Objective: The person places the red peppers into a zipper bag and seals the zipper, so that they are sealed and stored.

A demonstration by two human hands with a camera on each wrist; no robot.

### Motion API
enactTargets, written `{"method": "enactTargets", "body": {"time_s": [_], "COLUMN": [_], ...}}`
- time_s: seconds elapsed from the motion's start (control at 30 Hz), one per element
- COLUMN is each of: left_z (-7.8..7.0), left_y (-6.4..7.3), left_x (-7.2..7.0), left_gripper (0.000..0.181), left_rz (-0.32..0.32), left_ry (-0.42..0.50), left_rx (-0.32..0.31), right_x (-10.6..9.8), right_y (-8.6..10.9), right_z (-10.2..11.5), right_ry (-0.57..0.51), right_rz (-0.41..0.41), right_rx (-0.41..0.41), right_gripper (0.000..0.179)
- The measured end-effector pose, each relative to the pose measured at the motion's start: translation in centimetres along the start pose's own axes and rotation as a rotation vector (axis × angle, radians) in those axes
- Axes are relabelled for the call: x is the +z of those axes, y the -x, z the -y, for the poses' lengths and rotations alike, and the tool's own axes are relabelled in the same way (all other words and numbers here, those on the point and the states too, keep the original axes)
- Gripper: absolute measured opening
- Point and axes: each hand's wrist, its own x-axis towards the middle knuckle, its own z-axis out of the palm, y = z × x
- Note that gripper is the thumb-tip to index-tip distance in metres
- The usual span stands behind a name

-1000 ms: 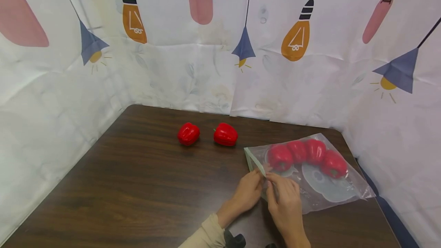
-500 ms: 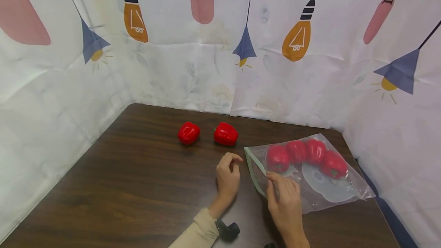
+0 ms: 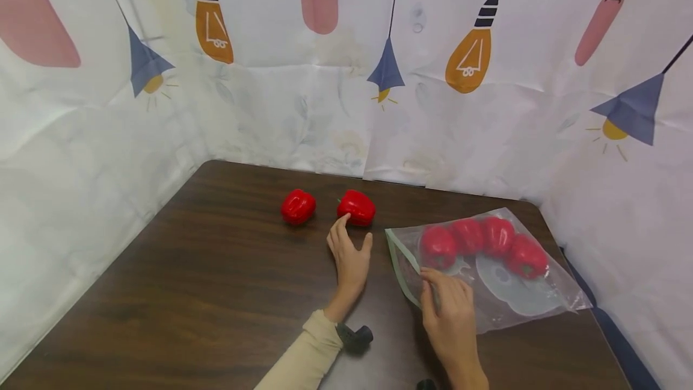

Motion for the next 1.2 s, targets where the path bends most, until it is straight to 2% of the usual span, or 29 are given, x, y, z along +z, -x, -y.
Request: {"method": "enactTargets", "body": {"time_s": [0.23, 0.53, 0.9, 1.2], "left_z": [1.0, 2.1, 2.6, 2.5], "left_y": [-2.0, -4.1, -5.6, -5.6], "left_x": [0.0, 0.2, 0.6, 1.2], "left_gripper": [0.088, 0.112, 0.110, 0.098], "left_rz": [-0.040, 0.019, 0.030, 0.071], "left_ry": [0.011, -0.028, -0.063, -0.124], "left_rx": [-0.035, 0.020, 0.056, 0.045], "right_x": [0.1, 0.0, 0.2, 0.0], "right_y": [0.1, 0.0, -0.1, 0.0], "right_z": [0.0, 0.2, 0.0, -0.3], "right_ry": [-0.005, 0.014, 0.023, 0.032], "right_rz": [0.010, 0.016, 0.010, 0.023], "right_rx": [0.014, 0.006, -0.003, 0.013], "right_gripper": [0.025, 0.021, 0.021, 0.024]}}
